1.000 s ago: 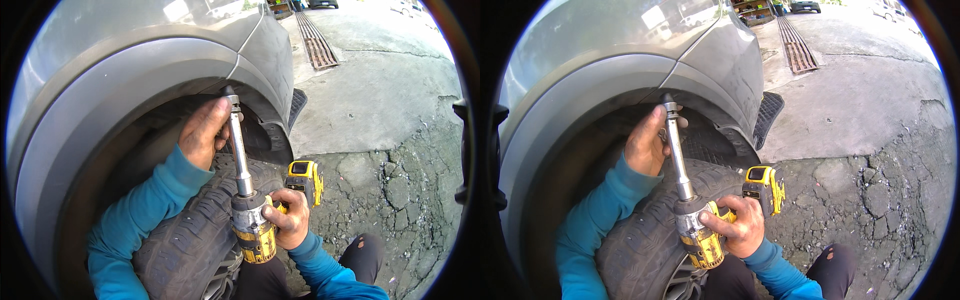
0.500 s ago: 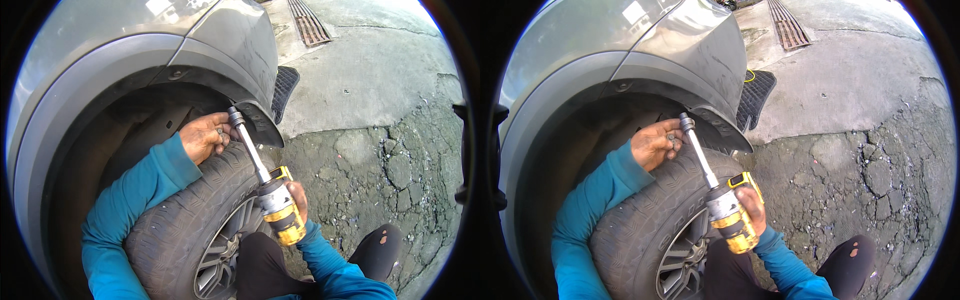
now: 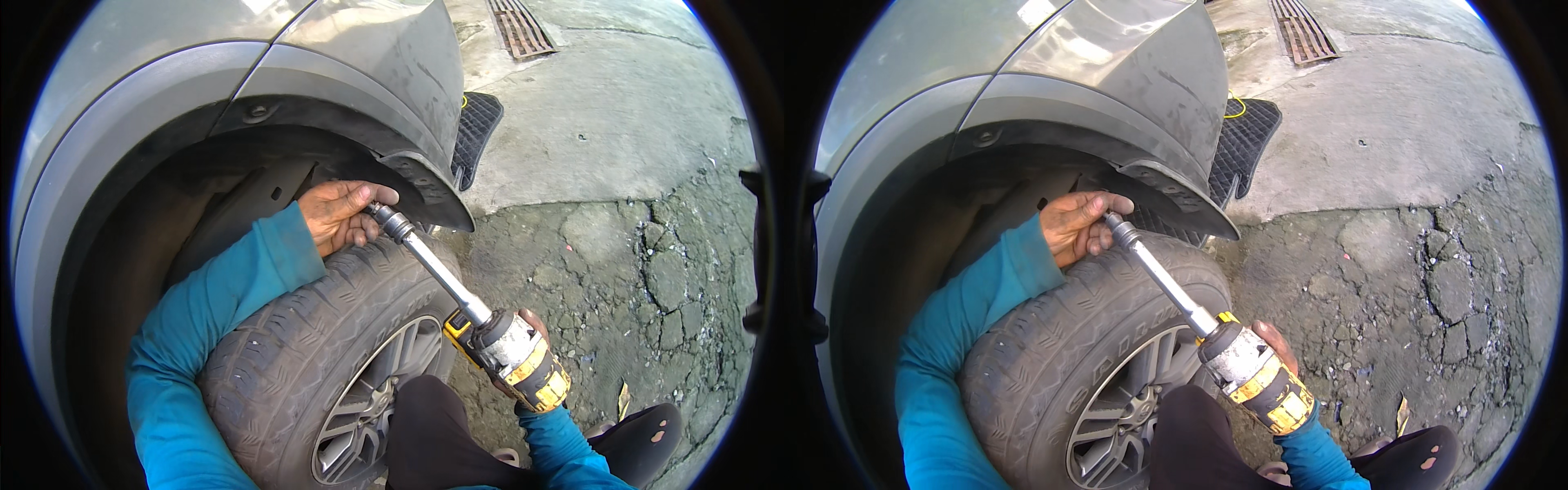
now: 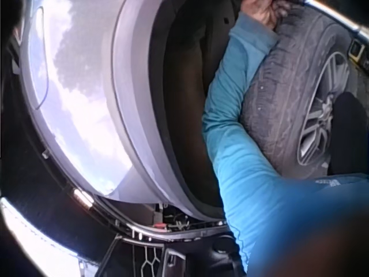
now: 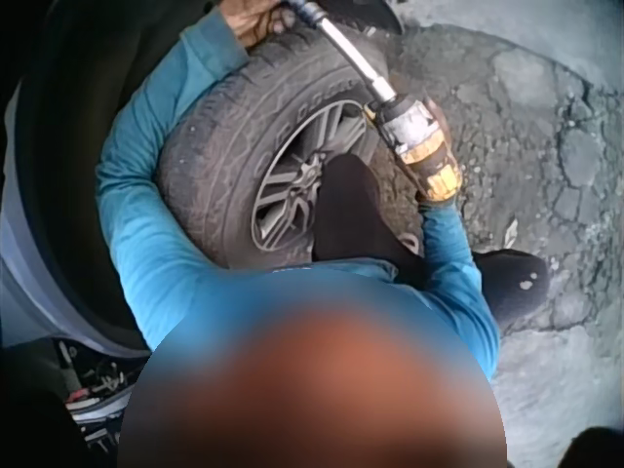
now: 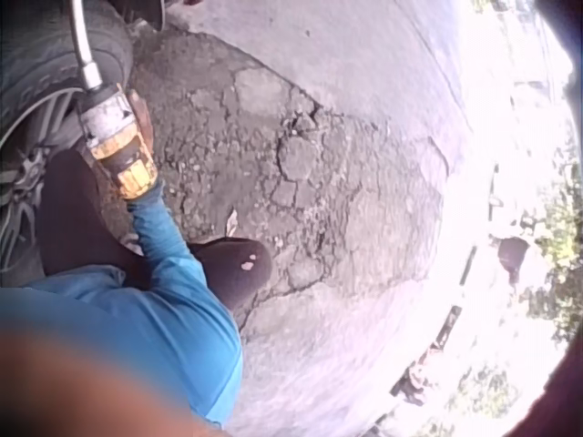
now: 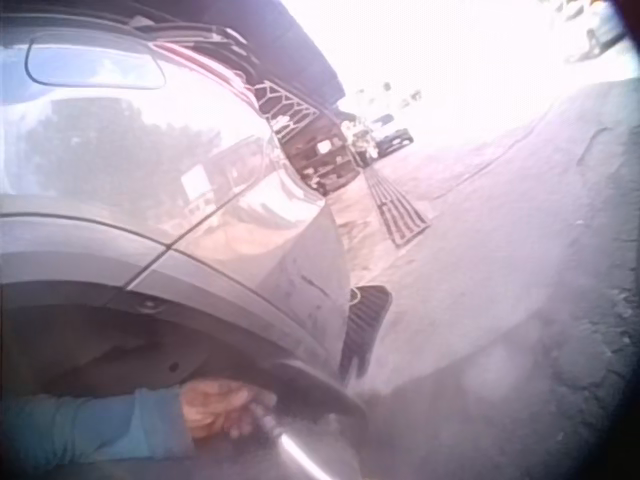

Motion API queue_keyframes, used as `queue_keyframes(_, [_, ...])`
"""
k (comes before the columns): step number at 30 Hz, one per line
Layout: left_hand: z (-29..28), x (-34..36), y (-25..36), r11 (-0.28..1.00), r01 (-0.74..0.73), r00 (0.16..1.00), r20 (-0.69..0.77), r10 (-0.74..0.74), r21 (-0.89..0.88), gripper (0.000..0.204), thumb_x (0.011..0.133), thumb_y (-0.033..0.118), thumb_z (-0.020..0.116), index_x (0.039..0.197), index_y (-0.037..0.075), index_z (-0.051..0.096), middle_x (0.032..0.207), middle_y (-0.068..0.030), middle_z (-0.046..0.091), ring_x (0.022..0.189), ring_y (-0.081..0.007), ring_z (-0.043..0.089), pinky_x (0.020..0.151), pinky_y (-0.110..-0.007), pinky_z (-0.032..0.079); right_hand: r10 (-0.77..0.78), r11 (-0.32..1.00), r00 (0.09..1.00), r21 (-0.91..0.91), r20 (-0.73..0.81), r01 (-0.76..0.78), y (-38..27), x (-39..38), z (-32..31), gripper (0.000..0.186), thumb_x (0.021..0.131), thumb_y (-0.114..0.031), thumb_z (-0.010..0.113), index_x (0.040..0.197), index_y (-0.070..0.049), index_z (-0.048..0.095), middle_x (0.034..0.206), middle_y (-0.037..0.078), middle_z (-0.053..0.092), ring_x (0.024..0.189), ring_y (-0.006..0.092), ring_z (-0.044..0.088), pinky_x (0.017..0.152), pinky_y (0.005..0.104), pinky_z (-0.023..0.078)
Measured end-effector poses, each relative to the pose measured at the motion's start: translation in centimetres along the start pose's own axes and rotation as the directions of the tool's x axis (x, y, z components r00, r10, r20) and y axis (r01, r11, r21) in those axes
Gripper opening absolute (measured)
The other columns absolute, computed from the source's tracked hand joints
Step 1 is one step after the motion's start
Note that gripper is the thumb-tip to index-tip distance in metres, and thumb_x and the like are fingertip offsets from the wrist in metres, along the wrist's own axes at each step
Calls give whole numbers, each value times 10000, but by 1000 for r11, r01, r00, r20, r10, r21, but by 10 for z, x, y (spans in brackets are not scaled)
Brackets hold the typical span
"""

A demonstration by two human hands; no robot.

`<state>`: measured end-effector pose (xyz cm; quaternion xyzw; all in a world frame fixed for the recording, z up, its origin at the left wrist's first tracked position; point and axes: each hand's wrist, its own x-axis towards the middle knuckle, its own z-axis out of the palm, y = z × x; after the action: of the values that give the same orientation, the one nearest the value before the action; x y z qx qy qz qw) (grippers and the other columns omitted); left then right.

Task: The person installs a rear bumper on a grey car by aligning it with the vehicle frame and securing it with fasteners. They then attach a wheel arch liner using a cordless impact wrench.

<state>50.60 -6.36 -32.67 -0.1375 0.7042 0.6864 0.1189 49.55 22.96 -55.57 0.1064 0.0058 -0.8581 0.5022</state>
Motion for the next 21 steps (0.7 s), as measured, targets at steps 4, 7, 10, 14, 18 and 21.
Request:
queue_keyframes(4, [2, 3, -6, 1000, -18, 991, -131, 15, -17, 314, 1031, 339, 542, 1051, 30, 597, 876, -92, 646, 684, -136, 639, 573, -236, 537, 51, 997, 999, 57, -8, -51, -1, 0, -1, 457, 979, -404, 504, 1015, 3, 708, 908, 177, 751, 796, 325, 747, 757, 452, 633])
queue_keyframes(7, [2, 5, -8, 999, -23, 987, -161, 31, 48, 321, 1028, 363, 542, 976, 50, 586, 836, -81, 627, 623, -125, 591, 528, -229, 495, 56, 997, 998, 53, -17, -55, -2, 2, -2, 456, 977, -401, 513, 1042, 7, 707, 935, 186, 750, 810, 324, 747, 793, 457, 628])
queue_keyframes(10, [1, 6, -7, 999, -28, 993, -114, 33, 44, 338, 1027, 378, 541, 943, 53, 585, 799, -67, 599, 595, -112, 543, 511, -221, 463, 65, 997, 998, 27, 15, -66, 1, 6, -4, 445, 976, -395, 522, 1040, 5, 707, 939, 184, 750, 826, 321, 746, 807, 464, 624])
queue_keyframes(14, [6, 8, -8, 992, -32, 979, -195, 56, 124, 362, 1018, 398, 555, 930, 49, 592, 777, -50, 566, 618, -100, 519, 532, -214, 463, 33, 999, 994, 45, -108, -28, 10, 11, -6, 435, 973, -406, 534, 1005, -8, 707, 916, 173, 750, 812, 315, 746, 777, 446, 631])
queue_keyframes(18, [13, 7, -10, 953, -89, 953, -252, 166, 291, 375, 994, 414, 600, 965, 40, 602, 832, -61, 598, 663, -95, 542, 565, -225, 481, -25, 999, 1000, 22, 6, 25, 17, 12, -8, 392, 985, -364, 540, 1036, 0, 678, 922, 177, 736, 798, 294, 736, 739, 410, 618])
queue_keyframes(21, [15, 5, -9, 949, -89, 940, -288, 181, 304, 366, 989, 405, 614, 967, 41, 603, 844, -62, 611, 674, -96, 553, 576, -232, 491, -43, 999, 999, -7, 2, 43, 20, 15, -15, 422, 985, -397, 524, 1014, -4, 675, 880, 189, 729, 741, 302, 729, 667, 400, 617])
